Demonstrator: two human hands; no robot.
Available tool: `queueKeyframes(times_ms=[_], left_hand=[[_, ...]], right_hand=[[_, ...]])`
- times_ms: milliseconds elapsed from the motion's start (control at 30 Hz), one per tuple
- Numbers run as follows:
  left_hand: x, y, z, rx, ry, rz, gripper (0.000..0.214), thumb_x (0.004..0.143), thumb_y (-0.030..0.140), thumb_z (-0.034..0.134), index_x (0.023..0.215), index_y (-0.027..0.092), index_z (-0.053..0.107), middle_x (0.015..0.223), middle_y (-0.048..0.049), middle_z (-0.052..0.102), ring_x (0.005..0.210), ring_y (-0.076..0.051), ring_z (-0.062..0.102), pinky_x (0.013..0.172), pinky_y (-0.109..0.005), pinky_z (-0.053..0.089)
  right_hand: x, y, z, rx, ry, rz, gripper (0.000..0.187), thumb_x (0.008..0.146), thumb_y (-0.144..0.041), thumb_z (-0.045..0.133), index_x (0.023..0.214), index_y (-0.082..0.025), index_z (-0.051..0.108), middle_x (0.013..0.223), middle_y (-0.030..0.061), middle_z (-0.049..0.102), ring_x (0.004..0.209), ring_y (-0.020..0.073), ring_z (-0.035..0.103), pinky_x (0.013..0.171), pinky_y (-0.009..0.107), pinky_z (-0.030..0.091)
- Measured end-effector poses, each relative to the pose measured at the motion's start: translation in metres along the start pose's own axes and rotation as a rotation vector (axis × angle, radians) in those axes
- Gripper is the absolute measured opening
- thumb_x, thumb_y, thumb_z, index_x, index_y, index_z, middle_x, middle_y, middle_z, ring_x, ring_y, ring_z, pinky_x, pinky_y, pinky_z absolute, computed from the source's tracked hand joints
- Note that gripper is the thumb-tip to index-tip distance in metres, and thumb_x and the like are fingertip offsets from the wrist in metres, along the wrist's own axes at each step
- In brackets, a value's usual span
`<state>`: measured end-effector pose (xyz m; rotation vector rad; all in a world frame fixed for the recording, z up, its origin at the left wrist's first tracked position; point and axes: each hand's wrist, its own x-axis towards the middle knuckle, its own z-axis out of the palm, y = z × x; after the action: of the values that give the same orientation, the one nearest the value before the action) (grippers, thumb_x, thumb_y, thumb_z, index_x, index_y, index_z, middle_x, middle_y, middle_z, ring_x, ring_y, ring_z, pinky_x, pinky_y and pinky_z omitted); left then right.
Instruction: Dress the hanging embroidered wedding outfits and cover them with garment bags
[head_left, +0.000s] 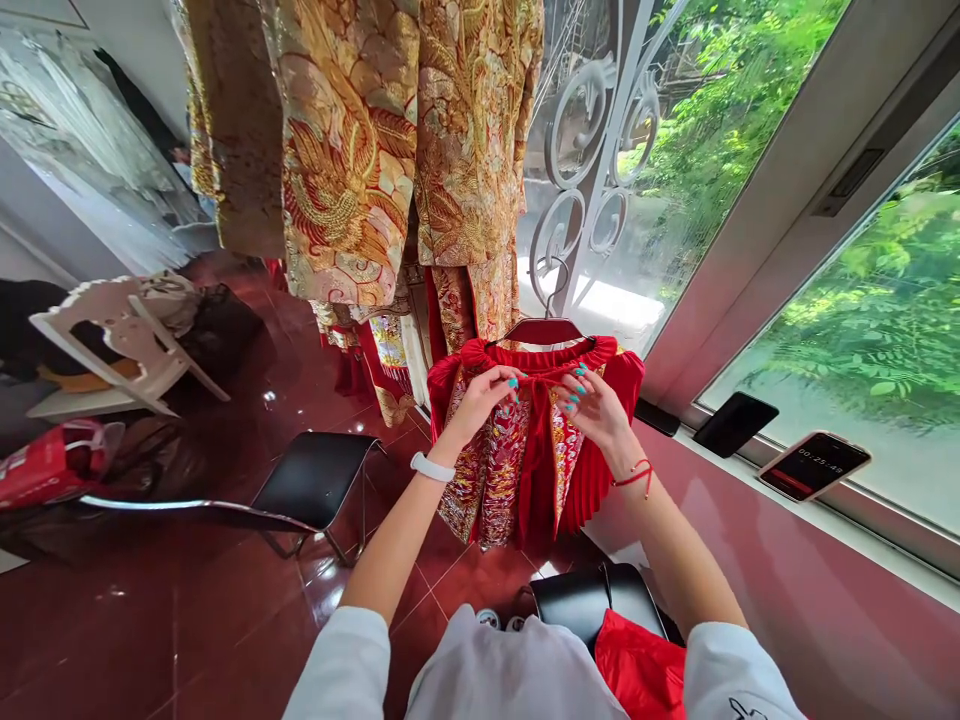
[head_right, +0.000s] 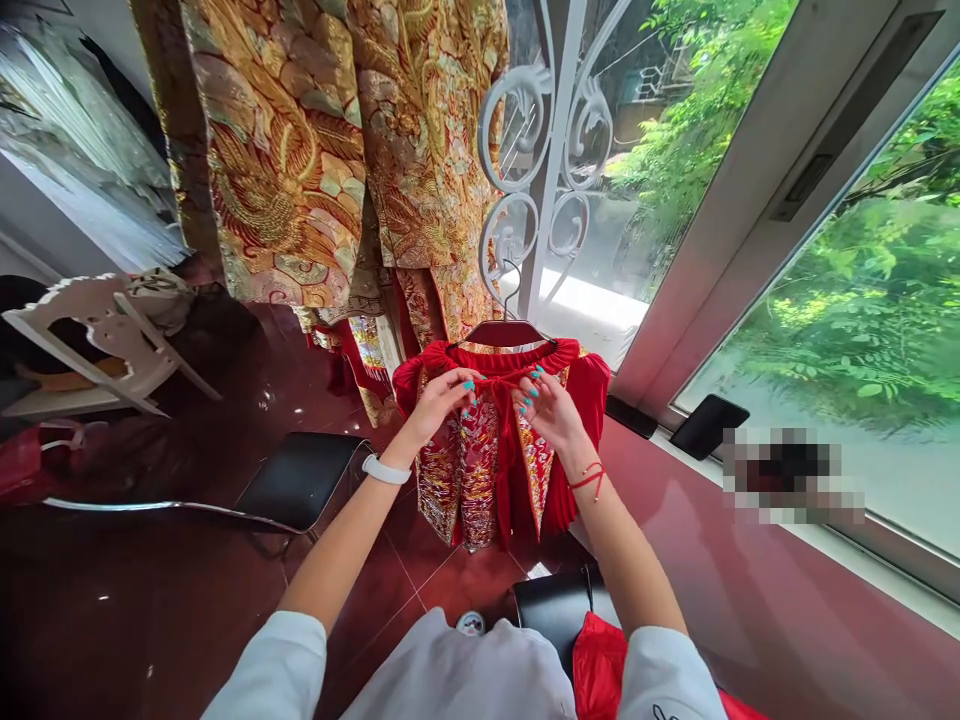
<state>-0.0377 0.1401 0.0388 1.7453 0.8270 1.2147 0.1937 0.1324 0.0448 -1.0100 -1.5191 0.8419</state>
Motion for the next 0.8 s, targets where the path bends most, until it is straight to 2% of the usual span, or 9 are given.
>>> queueKeyframes(times_ms=[67, 167, 333, 467, 533, 633, 700, 733, 800], left_hand=[[0.001, -0.001, -0.002, -0.146, -0.073, -0.102, 0.031, 0.094, 0.049, 0.051, 0.087, 0.019, 0.055, 0.062, 0.0037, 0.050, 0.053, -0.012, 0.047, 0.055, -0.024, 0.042], [-0.001, 0.004, -0.010, 0.019, -0.067, -0.069, 0.028, 0.091, 0.046, 0.057, 0.084, 0.019, 0.054, 0.061, 0.0052, 0.047, 0.052, -0.010, 0.043, 0.054, -0.022, 0.036], [-0.008, 0.019, -0.017, 0.324, -0.067, 0.014, 0.017, 0.095, 0.035, 0.051, 0.091, 0.019, 0.057, 0.072, 0.0027, 0.055, 0.058, -0.012, 0.048, 0.057, -0.024, 0.038], [-0.017, 0.025, -0.013, 0.580, -0.065, 0.016, 0.015, 0.095, 0.031, 0.053, 0.089, 0.020, 0.062, 0.078, 0.0004, 0.063, 0.061, -0.014, 0.052, 0.062, -0.027, 0.042], [-0.020, 0.026, -0.019, 0.551, -0.070, 0.058, 0.013, 0.093, 0.029, 0.055, 0.095, 0.021, 0.065, 0.095, -0.0027, 0.068, 0.067, -0.014, 0.057, 0.065, -0.027, 0.046], [-0.014, 0.017, -0.050, 0.398, 0.184, 0.141, 0.021, 0.093, 0.029, 0.057, 0.109, 0.022, 0.066, 0.119, -0.0070, 0.067, 0.090, -0.016, 0.064, 0.079, -0.029, 0.053], [-0.002, 0.004, -0.081, 0.346, 0.376, 0.092, 0.022, 0.095, 0.031, 0.054, 0.110, 0.020, 0.066, 0.115, -0.0080, 0.069, 0.108, -0.019, 0.062, 0.093, -0.033, 0.052], [0.006, -0.005, -0.095, 0.318, 0.371, 0.002, 0.024, 0.096, 0.033, 0.052, 0.106, 0.018, 0.067, 0.108, -0.0084, 0.071, 0.110, -0.021, 0.062, 0.096, -0.035, 0.051], [0.020, -0.024, -0.117, 0.237, 0.207, -0.241, 0.033, 0.098, 0.041, 0.047, 0.101, 0.016, 0.069, 0.097, -0.0098, 0.073, 0.104, -0.023, 0.065, 0.091, -0.039, 0.054]], right_hand=[[0.000, -0.011, -0.008, -0.207, 0.044, -0.066, 0.045, 0.100, -0.053, 0.040, 0.077, -0.022, 0.063, 0.063, -0.0009, 0.057, 0.061, 0.0156, 0.053, 0.057, 0.026, 0.048], [-0.003, -0.023, -0.022, -0.467, 0.098, -0.179, 0.029, 0.093, -0.045, 0.059, 0.081, -0.020, 0.066, 0.075, 0.0035, 0.065, 0.075, 0.0182, 0.057, 0.063, 0.026, 0.047], [-0.021, -0.023, -0.025, -0.523, -0.152, -0.286, 0.039, 0.104, -0.041, 0.040, 0.086, -0.019, 0.066, 0.068, -0.0002, 0.064, 0.061, 0.0151, 0.056, 0.061, 0.027, 0.047], [-0.032, -0.024, -0.035, -0.717, 0.016, -0.322, 0.025, 0.100, -0.034, 0.051, 0.094, -0.019, 0.071, 0.082, 0.0051, 0.070, 0.081, 0.0202, 0.062, 0.075, 0.031, 0.051], [-0.034, -0.022, -0.047, -0.740, 0.023, -0.332, 0.021, 0.096, -0.034, 0.057, 0.108, -0.021, 0.069, 0.100, 0.0088, 0.072, 0.093, 0.0237, 0.064, 0.082, 0.035, 0.052], [-0.029, -0.004, -0.071, -0.627, 0.175, -0.302, 0.043, 0.094, -0.041, 0.059, 0.134, -0.024, 0.057, 0.130, 0.0126, 0.064, 0.110, 0.0267, 0.064, 0.091, 0.041, 0.053], [-0.018, 0.018, -0.085, -0.575, 0.325, -0.248, 0.057, 0.088, -0.048, 0.066, 0.139, -0.023, 0.055, 0.140, 0.0150, 0.059, 0.124, 0.0306, 0.058, 0.102, 0.047, 0.050], [-0.011, 0.030, -0.091, -0.542, 0.358, -0.210, 0.061, 0.085, -0.050, 0.068, 0.138, -0.022, 0.057, 0.140, 0.0160, 0.059, 0.127, 0.0322, 0.056, 0.106, 0.050, 0.047], [0.003, 0.052, -0.097, -0.394, 0.334, -0.117, 0.061, 0.082, -0.052, 0.068, 0.133, -0.018, 0.063, 0.136, 0.0172, 0.064, 0.124, 0.0331, 0.060, 0.108, 0.053, 0.047]])
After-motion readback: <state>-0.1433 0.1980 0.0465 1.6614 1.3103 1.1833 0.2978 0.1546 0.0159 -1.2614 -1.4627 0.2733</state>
